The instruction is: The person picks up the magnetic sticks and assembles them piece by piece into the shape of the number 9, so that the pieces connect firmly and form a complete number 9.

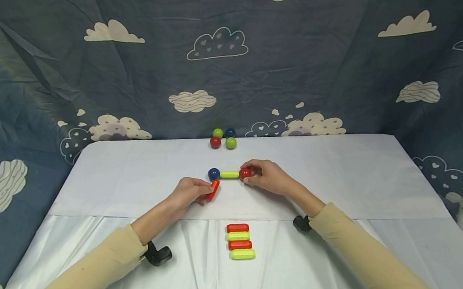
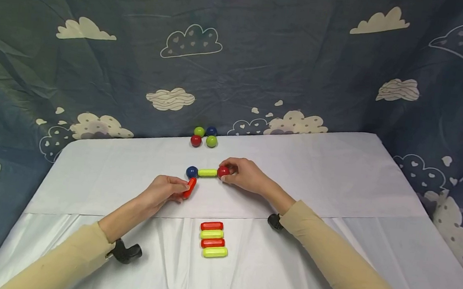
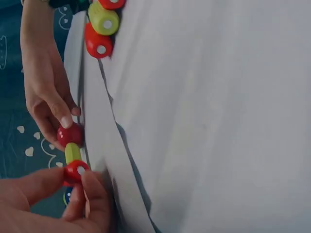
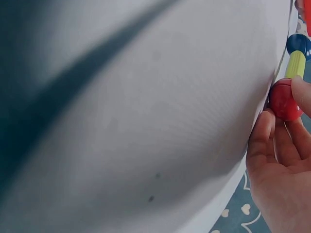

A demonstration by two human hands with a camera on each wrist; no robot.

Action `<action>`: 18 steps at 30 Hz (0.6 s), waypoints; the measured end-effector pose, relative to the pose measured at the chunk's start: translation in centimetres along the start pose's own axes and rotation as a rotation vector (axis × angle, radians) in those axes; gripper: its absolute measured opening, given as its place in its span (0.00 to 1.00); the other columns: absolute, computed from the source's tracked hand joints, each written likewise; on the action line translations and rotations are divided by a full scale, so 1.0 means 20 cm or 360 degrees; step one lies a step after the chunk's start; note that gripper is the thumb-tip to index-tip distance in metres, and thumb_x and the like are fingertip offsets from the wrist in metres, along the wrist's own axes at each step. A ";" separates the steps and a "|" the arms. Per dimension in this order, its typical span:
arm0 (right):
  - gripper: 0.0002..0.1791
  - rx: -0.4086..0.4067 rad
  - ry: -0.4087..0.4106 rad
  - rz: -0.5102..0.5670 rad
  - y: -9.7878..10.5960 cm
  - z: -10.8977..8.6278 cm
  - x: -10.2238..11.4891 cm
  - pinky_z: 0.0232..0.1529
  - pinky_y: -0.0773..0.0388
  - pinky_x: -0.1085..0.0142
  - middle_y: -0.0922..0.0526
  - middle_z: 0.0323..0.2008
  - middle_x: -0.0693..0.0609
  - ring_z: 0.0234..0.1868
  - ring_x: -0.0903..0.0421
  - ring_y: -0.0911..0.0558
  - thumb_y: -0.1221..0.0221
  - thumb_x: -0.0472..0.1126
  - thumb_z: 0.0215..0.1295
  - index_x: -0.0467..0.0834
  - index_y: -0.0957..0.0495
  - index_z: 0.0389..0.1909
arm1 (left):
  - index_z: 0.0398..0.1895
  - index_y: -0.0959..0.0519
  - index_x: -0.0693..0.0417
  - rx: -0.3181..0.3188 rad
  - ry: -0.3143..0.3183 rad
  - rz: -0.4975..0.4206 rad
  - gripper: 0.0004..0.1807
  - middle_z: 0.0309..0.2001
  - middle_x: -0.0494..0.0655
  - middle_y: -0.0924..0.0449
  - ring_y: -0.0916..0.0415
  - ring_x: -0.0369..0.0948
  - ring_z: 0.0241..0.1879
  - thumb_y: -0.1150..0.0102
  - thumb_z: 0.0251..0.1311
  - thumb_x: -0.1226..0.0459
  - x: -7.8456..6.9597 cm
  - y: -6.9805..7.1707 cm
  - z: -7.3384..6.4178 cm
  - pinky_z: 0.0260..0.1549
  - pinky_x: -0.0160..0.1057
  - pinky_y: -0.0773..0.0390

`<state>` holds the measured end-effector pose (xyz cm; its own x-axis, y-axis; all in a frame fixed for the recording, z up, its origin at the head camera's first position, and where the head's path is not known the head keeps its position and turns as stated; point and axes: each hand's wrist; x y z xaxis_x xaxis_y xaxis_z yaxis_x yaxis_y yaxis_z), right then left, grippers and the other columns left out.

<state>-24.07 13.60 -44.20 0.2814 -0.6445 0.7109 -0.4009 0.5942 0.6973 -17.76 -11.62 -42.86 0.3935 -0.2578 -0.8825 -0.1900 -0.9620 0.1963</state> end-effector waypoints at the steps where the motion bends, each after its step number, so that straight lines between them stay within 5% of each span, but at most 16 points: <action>1: 0.21 0.0002 0.0001 0.0001 0.00 0.00 0.00 0.48 0.26 0.62 0.20 0.44 0.51 0.44 0.52 0.25 0.33 0.39 0.62 0.46 0.21 0.56 | 0.44 0.19 0.67 -0.0012 0.0005 -0.0017 0.11 0.33 0.53 0.18 0.24 0.40 0.26 0.39 0.61 0.69 0.00 0.00 0.00 0.30 0.34 0.22; 18: 0.21 0.0012 0.0023 -0.0007 0.00 0.00 0.00 0.49 0.25 0.61 0.20 0.44 0.51 0.45 0.52 0.25 0.34 0.39 0.62 0.46 0.22 0.57 | 0.40 0.19 0.73 -0.0071 0.0095 -0.0222 0.07 0.28 0.55 0.18 0.22 0.36 0.20 0.41 0.61 0.75 0.00 0.01 0.03 0.26 0.31 0.20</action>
<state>-24.02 13.62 -44.20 0.2958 -0.6398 0.7093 -0.4065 0.5877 0.6996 -18.30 -11.68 -43.16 0.4662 -0.1252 -0.8757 -0.0905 -0.9915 0.0936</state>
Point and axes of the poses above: each hand's wrist, its own z-axis towards the middle knuckle, its own y-axis out of the back of the hand, x = y × z
